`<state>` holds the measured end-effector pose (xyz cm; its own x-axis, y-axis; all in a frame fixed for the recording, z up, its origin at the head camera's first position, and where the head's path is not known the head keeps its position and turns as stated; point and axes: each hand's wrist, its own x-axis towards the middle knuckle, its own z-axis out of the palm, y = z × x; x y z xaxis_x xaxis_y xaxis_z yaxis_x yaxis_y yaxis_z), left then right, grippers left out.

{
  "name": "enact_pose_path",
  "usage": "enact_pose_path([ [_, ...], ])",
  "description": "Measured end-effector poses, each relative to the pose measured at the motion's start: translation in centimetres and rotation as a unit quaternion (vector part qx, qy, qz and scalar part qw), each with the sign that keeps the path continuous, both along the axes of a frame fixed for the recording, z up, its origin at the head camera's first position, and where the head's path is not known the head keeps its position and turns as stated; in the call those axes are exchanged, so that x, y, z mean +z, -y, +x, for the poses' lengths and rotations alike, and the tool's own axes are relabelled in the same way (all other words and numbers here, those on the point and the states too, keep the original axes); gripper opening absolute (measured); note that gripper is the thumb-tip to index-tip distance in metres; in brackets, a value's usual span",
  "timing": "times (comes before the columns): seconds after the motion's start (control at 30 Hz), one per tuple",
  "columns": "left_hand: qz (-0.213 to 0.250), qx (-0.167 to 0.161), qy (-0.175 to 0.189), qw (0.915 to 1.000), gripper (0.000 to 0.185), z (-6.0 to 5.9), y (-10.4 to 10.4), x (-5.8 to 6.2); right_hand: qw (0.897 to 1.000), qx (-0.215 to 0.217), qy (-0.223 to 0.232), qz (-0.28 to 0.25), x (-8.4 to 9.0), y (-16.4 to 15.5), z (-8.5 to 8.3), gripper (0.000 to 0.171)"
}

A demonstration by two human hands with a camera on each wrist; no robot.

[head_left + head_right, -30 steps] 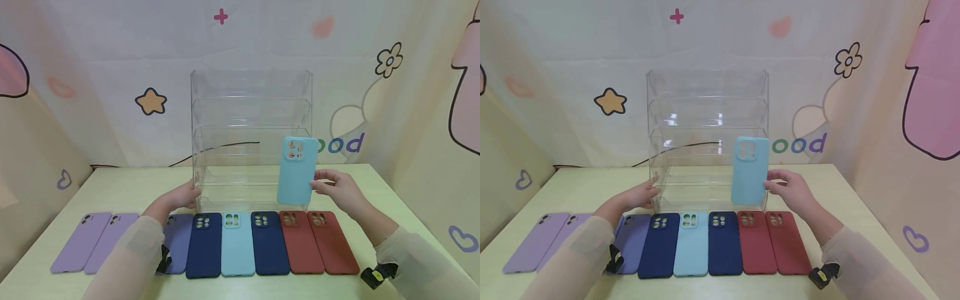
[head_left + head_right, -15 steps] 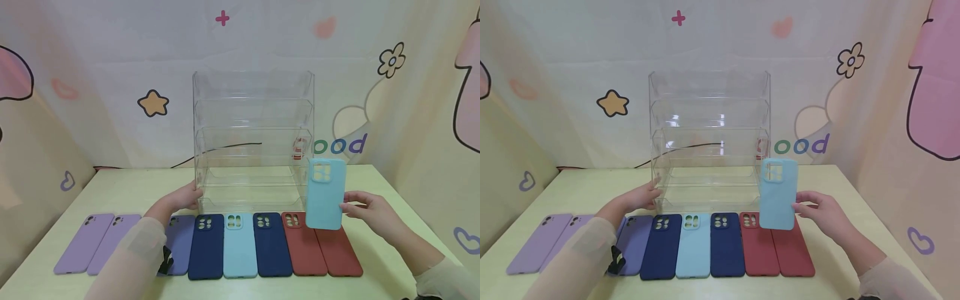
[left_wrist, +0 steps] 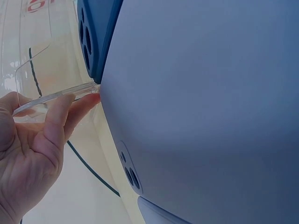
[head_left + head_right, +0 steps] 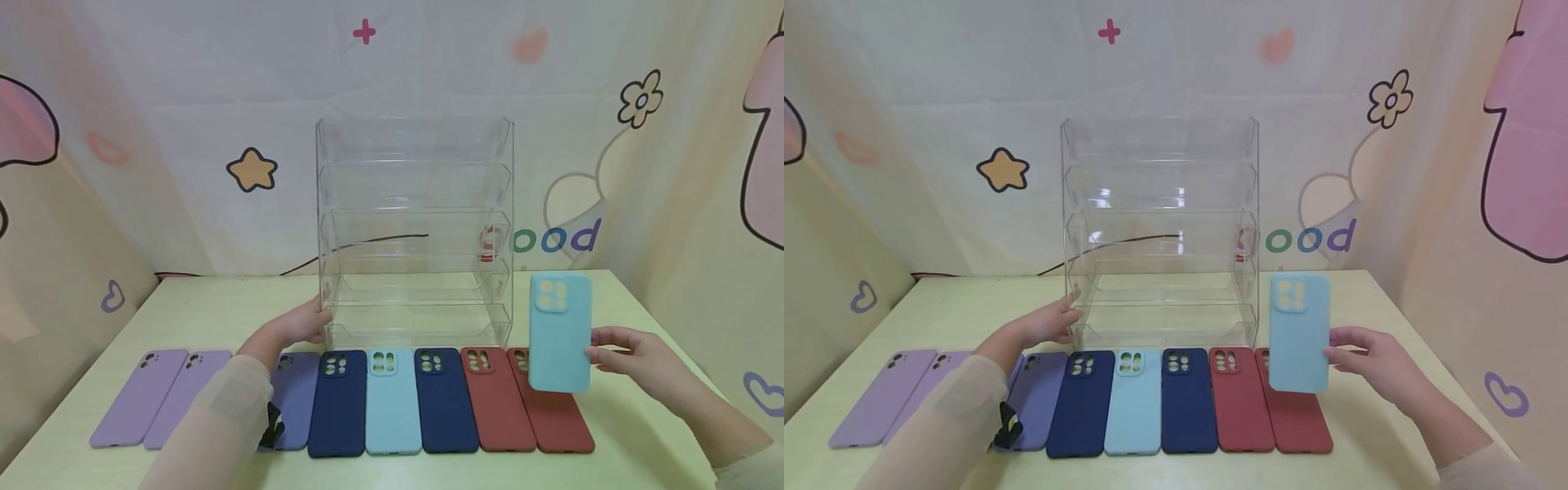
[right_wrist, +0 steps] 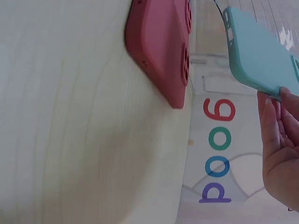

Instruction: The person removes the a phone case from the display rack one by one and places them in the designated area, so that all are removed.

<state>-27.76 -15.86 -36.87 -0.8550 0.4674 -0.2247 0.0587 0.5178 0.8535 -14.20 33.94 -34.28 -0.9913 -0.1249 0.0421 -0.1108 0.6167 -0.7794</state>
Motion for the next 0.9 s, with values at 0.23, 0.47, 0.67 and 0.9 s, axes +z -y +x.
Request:
enact_pose_path([
  [0.23, 0.000, 0.000, -0.005, 1.0000, 0.068, 0.0, 0.0, 0.0, 0.999, 0.005, 0.029, 0.037, -0.5, -2.5, 0.2, 0.046],
  [0.47, 0.002, -0.004, -0.007, 1.0000, 0.067, 0.1, -0.1, 0.0, 0.995, 0.059, 0.075, 0.004, -1.0, -5.2, 0.1, 0.049],
  [0.67, 0.001, -0.007, -0.002, 1.0000, 0.066, 0.0, -0.6, 0.0, 0.992, 0.057, 0.113, 0.001, -1.5, -7.0, 0.6, 0.052],
  [0.9, 0.019, -0.007, 0.007, 0.9998, 0.066, -0.3, -0.4, -0.4, 0.986, 0.066, 0.151, -0.005, -2.4, -8.7, 0.6, 0.054],
])
